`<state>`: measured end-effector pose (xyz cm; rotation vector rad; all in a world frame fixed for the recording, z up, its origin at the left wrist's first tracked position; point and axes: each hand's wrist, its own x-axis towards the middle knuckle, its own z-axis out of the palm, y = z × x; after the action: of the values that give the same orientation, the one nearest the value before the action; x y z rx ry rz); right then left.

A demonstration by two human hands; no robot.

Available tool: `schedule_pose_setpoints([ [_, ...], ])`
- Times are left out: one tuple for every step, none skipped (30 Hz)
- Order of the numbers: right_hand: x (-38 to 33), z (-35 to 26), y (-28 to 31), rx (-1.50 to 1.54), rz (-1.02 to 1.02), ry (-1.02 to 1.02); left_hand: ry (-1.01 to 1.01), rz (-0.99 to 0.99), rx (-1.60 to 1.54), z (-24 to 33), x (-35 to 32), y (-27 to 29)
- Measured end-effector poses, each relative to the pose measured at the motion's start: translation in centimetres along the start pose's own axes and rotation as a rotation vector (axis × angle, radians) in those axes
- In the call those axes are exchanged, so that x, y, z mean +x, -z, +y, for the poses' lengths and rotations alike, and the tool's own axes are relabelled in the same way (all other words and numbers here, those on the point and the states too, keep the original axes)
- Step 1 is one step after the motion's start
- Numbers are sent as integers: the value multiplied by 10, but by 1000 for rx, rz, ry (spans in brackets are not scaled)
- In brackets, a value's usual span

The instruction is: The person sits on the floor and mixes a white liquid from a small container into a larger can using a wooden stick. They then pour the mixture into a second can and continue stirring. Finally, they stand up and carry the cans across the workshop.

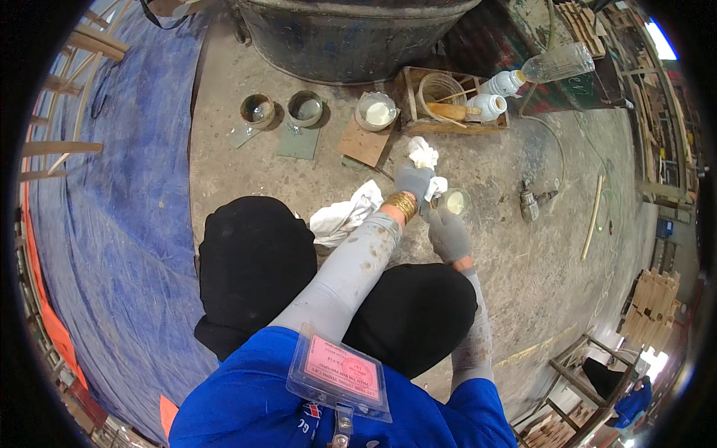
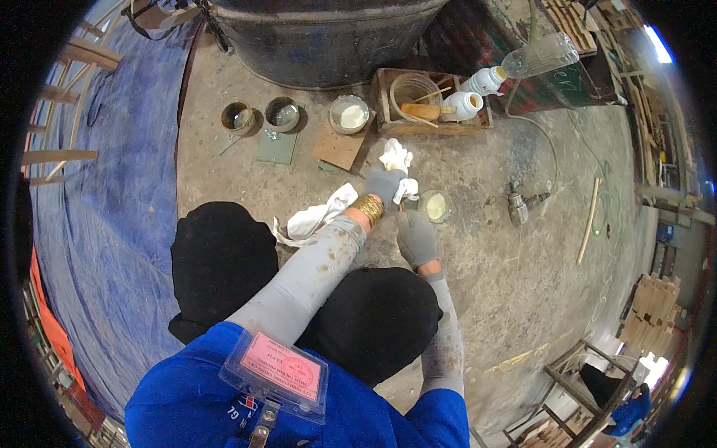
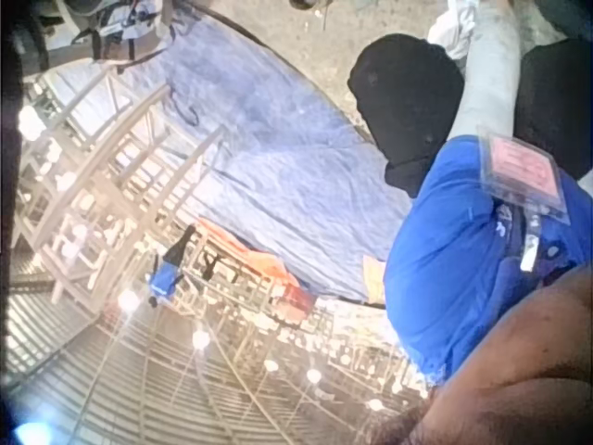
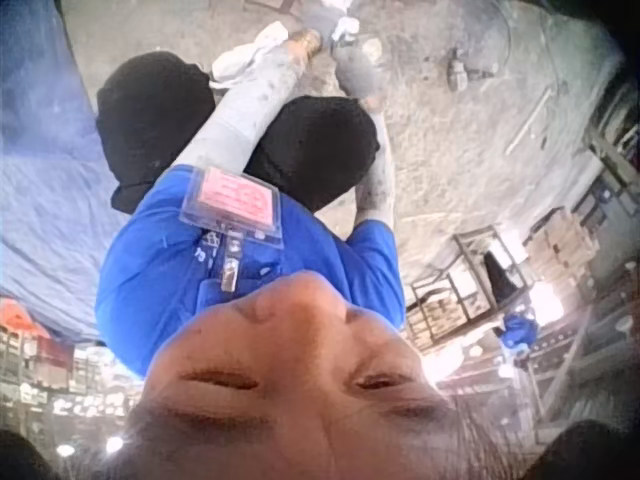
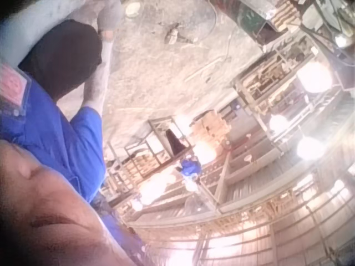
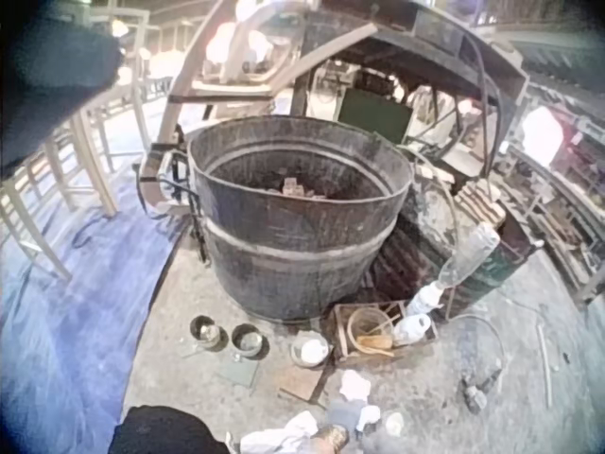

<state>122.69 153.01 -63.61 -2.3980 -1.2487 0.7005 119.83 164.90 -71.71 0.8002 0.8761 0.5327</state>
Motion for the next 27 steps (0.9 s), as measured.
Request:
schedule_pose_setpoints([
  [-6,6,1,131,-18,-98,33,-10,-64,-4,2,-1],
  [-14,17,5,255,-23,-210,61,4,8,-8,-3,-16],
  [-24,27,9,380,-23,-320,88,16,82,-13,-12,-35],
  [-35,36,13,386,-42,-412,112,27,156,-17,-20,-50],
  [-39,30,20,400,-75,-477,19,96,200,-22,-19,-52],
  [-34,10,24,422,-133,-494,7,47,-8,-23,0,-27],
  [-28,-18,28,433,-171,-329,-54,19,-207,-10,29,21],
  [-37,-17,33,429,-179,-257,-64,-52,-165,-3,38,39],
  [-54,-5,48,410,-158,-241,-60,-154,127,0,33,28],
  [-72,5,71,493,-48,-367,-80,-243,535,9,27,10],
  [-82,11,96,584,61,-465,-119,-327,771,23,17,-5],
  [-76,9,112,569,191,-423,85,-95,393,32,10,-8],
  [-72,16,132,537,352,-429,80,-276,329,39,0,-18],
  [-54,11,149,534,494,-332,36,-346,723,58,4,-15],
  [-32,12,165,535,638,-246,-46,-398,519,73,1,-11],
  [-13,26,185,418,689,-146,-117,-464,309,84,-5,-10],
  [9,34,203,170,733,-7,-144,-475,351,99,-4,-5],
  [32,43,219,-82,805,117,-171,-483,395,116,-2,1],
  [55,51,234,-484,860,264,-139,-520,389,131,-4,2],
  [73,72,255,-531,967,309,-141,-520,468,148,-14,-9],
  [100,76,268,-539,1079,396,-190,-548,575,163,-17,0],
  [130,68,269,147,1015,235,-225,-554,692,172,-17,16],
  [154,58,274,807,862,58,-206,-625,757,179,-19,33],
  [175,59,281,754,895,86,-183,-713,810,183,-20,45],
  [191,65,292,696,927,111,11,-754,765,183,-26,53],
  [208,62,298,502,1013,85,155,-737,784,185,-33,66],
  [222,58,306,305,1086,59,304,-714,792,183,-39,79],
])
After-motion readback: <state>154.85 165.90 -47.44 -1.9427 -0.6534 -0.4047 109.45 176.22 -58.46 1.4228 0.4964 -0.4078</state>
